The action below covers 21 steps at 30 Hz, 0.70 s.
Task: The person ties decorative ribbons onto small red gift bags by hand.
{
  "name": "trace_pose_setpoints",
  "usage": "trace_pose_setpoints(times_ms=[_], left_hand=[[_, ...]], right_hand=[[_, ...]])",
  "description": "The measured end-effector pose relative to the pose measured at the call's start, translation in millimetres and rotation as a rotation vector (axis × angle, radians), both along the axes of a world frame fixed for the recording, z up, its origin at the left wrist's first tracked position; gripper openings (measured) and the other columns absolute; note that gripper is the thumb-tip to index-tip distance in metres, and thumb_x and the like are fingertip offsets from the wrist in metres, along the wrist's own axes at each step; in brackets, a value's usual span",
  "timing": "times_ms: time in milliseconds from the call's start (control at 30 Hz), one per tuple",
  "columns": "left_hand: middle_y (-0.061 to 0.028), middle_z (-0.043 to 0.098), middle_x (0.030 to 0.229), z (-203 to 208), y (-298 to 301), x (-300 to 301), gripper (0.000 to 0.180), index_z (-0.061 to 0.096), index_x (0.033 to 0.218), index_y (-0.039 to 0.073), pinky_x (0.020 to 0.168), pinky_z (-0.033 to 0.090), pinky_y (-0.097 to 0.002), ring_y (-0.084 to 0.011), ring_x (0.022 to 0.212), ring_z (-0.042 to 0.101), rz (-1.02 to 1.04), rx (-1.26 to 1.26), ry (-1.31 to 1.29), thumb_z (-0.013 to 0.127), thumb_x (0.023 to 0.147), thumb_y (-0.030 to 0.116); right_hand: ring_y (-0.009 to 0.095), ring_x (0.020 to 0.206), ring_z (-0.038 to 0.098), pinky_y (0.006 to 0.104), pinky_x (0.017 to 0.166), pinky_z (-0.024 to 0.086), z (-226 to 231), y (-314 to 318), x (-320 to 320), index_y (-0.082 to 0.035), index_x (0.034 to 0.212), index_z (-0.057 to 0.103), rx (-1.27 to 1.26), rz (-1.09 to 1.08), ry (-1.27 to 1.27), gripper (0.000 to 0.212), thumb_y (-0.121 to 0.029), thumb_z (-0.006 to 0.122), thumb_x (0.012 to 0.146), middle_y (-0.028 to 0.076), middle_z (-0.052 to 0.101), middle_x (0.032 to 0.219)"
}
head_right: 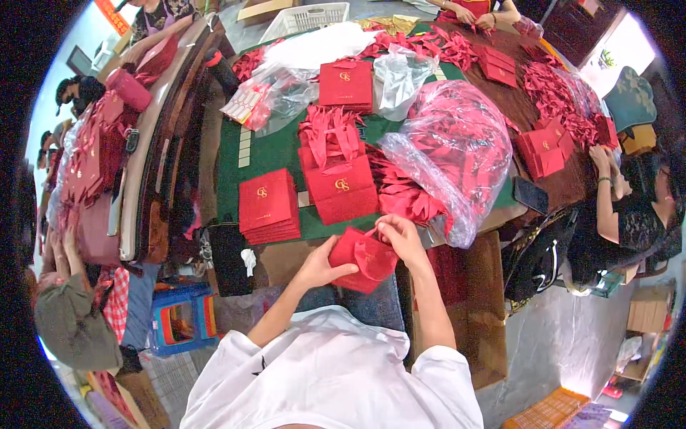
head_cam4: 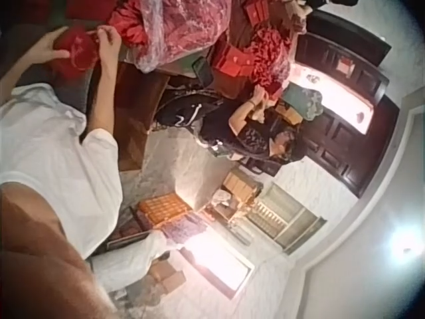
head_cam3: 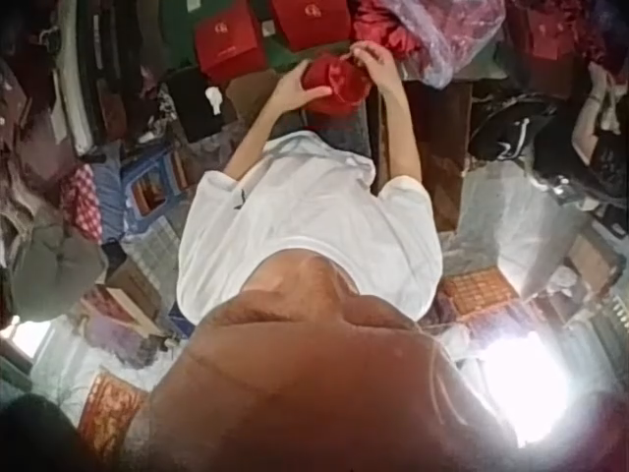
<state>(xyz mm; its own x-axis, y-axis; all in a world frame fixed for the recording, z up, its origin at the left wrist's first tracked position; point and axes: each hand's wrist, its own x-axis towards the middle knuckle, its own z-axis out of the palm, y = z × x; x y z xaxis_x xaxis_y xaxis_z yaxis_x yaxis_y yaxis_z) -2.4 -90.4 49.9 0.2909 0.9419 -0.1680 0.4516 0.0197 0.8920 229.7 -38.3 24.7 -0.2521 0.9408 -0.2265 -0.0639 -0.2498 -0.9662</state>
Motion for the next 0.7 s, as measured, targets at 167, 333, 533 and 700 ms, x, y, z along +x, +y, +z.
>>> trace_pose_setpoints(times_ms=[167, 333, 533, 700], left_hand=[[-0.02, 0.065, 0.117, -17.3, -7.3, -17.1, 0.06, 0.049, 0.132, -0.002, 0.094, 0.05, -0.0384, -0.0264, 0.109, 0.065, -0.081, 0.022, -0.142, 0.076, 0.082, 0.016], [-0.0214, 0.066, 0.115, -8.0, -23.6, -24.5, 0.054, 0.049, 0.131, -0.002, 0.093, 0.049, -0.0381, -0.03, 0.109, 0.065, -0.156, 0.057, 0.031, 0.071, 0.083, 0.009], [-0.0176, 0.065, 0.114, 7.2, -30.3, -23.7, 0.054, 0.049, 0.13, -0.003, 0.093, 0.049, -0.0372, -0.0268, 0.107, 0.065, -0.097, 0.036, -0.059, 0.073, 0.082, 0.007], [-0.017, 0.064, 0.112, 19.5, -29.7, -30.0, 0.051, 0.047, 0.122, -0.001, 0.09, 0.051, -0.0352, -0.0215, 0.107, 0.064, 0.175, 0.135, -0.119, 0.076, 0.081, 0.005]], right_hand=[[0.005, 0.073, 0.053, 0.0213, 0.068, 0.044, -7.8, 8.2, -8.9, -0.003, 0.101, 0.066, -0.005, -0.153, -0.022, 0.014, -0.015, 0.061, 0.096, -0.004, 0.062, 0.084], [0.003, 0.067, 0.049, 0.0193, 0.061, 0.039, -26.6, 30.4, -0.5, -0.006, 0.102, 0.066, 0.05, -0.486, -0.008, 0.013, -0.017, 0.061, 0.096, -0.007, 0.058, 0.078], [0.005, 0.07, 0.052, 0.0203, 0.065, 0.043, -38.7, 28.6, -4.9, -0.003, 0.104, 0.062, 0.176, -0.477, -0.103, 0.015, -0.017, 0.061, 0.098, -0.003, 0.06, 0.083], [0.019, 0.091, 0.06, 0.0357, 0.079, 0.05, -8.1, 8.6, -32.5, -0.002, 0.121, 0.051, 0.571, -0.675, -0.726, 0.043, -0.023, 0.07, 0.09, 0.011, 0.059, 0.1]])
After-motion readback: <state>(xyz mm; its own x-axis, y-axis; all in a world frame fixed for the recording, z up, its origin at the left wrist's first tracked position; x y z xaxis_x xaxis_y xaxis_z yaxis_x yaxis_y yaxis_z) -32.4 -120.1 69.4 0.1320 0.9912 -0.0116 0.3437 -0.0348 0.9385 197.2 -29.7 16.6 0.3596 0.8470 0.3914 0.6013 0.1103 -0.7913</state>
